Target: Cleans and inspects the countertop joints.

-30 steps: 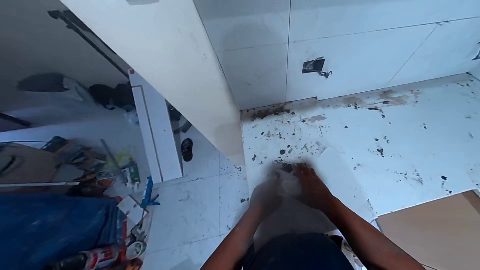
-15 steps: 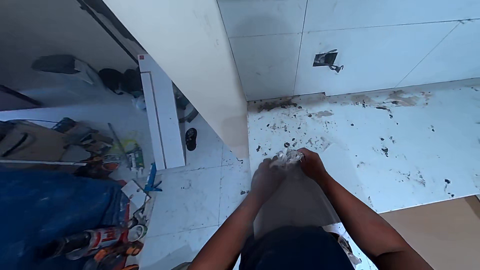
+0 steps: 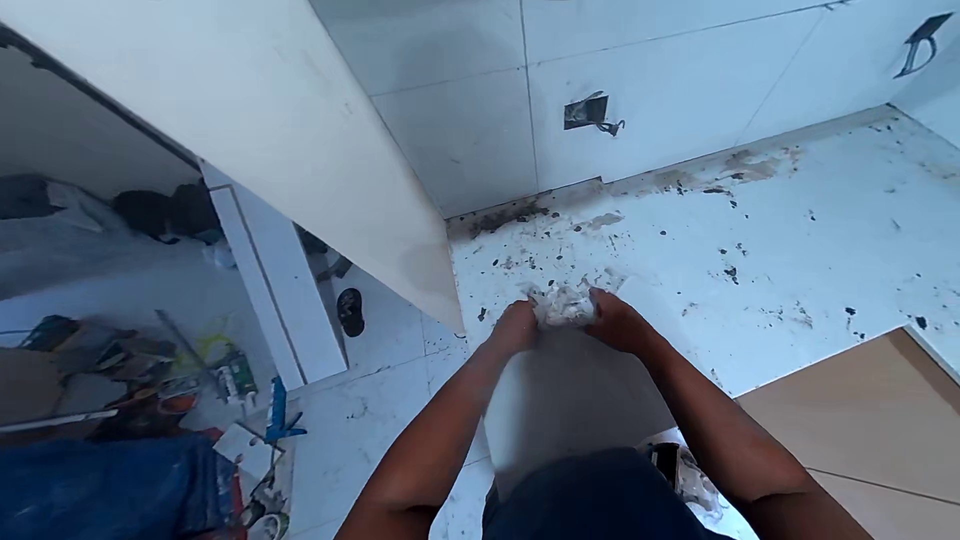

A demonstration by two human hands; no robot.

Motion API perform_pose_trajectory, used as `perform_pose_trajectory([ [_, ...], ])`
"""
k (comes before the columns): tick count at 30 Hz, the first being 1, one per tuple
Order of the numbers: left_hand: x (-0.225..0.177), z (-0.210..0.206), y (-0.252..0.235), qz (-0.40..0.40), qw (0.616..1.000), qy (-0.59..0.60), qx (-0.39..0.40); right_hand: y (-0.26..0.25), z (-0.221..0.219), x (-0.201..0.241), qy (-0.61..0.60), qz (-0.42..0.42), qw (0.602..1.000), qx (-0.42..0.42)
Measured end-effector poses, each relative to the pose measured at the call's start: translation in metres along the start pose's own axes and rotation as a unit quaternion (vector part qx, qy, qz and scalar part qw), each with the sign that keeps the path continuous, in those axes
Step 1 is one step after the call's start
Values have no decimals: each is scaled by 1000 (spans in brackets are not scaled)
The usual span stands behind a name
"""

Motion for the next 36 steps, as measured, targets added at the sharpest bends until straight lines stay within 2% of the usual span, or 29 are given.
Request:
perform_pose_trajectory([
  [2, 1, 6, -4, -11, 1000, 17, -21, -2, -10, -3, 84, -24, 996, 26],
  [5, -4, 19, -10, -50, 997, 21, -51, -8, -11, 6, 124, -33, 991, 31],
  [8, -3, 32, -12, -80, 989, 55, -108, -16, -1, 9, 66, 9, 997, -36],
  [11, 0, 45, -11, -61, 980, 98, -159, -24, 8, 18, 19, 39, 995, -94],
  [13, -2, 51, -7, -37, 984, 94, -149, -34, 10, 26, 19, 46, 993, -108],
  [15, -12, 52, -2, -36, 995, 33, -84, -42, 11, 38, 25, 59, 992, -112],
  [17, -16, 31, -10, -57, 996, 5, -68, -43, 10, 51, 13, 72, 991, -116],
  [20, -11, 3, -34, 42, 996, 58, -57, -40, 10, 56, -7, 127, 985, -114],
  [22, -14, 10, -44, 53, 996, 56, -55, -36, 21, 42, -29, 138, 985, -101],
  [24, -10, 13, -52, 17, 997, 29, -64, -31, 40, 17, -30, 93, 991, -92],
  [26, -14, 22, -55, -12, 995, 29, -100, -31, 56, -17, -6, 22, 996, -90],
  [29, -18, 36, -65, -40, 984, 54, -167, -26, 55, -50, 53, 13, 995, -86],
  [32, -22, 71, -73, -19, 976, 65, -208, -25, 45, -50, 110, 33, 992, -51],
  [34, -36, 128, -74, -24, 966, 51, -253, -32, 36, -46, 145, 61, 987, -39],
  [36, -57, 184, -69, -79, 958, 27, -274, -39, 27, -34, 197, 61, 979, 1],
])
Point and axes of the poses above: each hand's wrist, its own y-axis away from the middle knuckle, its own z-axis out of the back of the hand, x = y × z, the point moved 3 cm from there along -y, towards the middle knuckle, and after that the axes turned 7 degrees about -y, right-handed, at the moved point
